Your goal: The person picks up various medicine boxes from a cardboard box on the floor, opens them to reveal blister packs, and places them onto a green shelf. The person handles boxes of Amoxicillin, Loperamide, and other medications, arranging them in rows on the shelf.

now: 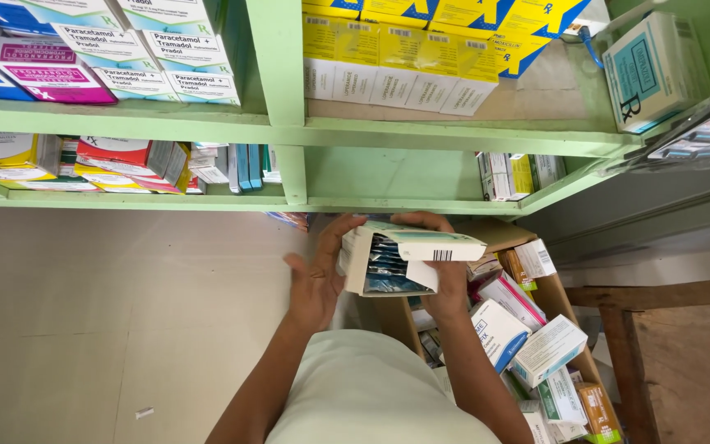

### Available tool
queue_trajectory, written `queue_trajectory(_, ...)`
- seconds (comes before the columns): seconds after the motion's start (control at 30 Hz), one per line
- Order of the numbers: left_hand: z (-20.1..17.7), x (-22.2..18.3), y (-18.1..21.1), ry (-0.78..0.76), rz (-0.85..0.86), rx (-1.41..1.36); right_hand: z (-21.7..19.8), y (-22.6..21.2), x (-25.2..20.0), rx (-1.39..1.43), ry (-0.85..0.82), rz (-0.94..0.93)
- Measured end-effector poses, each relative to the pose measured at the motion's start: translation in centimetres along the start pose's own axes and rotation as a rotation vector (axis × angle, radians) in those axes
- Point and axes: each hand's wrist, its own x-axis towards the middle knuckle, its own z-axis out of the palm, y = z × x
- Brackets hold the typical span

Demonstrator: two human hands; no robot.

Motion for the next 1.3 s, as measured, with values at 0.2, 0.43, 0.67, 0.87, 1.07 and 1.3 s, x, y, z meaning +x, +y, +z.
queue_trajectory(0.2,-0.5,0.5,-2.1,0.164,-0.202,0.127,-0.5,0.8,-0.1,-0.184,0.119,0.018)
queue_trajectory(0.43,-0.6,2.4,-1.0,0.142,-0.048,0.179,2.6,-3.9,1.6,-0.169,-0.152,-0.26)
queue_trajectory(0.67,-1.1,3.8,0.7,0.263,-0.206,0.168,2.3,-4.4,2.6,-0.75,-0.284,-0.567)
queue_trajectory(0.87,-2.3,3.4,1.2,0.204,-0.243,0.128,3.7,-4.0,3.3,-0.939,-0.288,-0.662)
queue_trajectory(1.07,-2.7,2.8,1.0,0.175,-0.228,-0.035,3.8,-4.5,3.7,-1.012,-0.353,-0.664)
queue_trajectory(1.3,-2.4,3.0,1.2,0.109,-0.25,0.087,4.2,-4.0,3.9,-1.041,-0.406,-0.69)
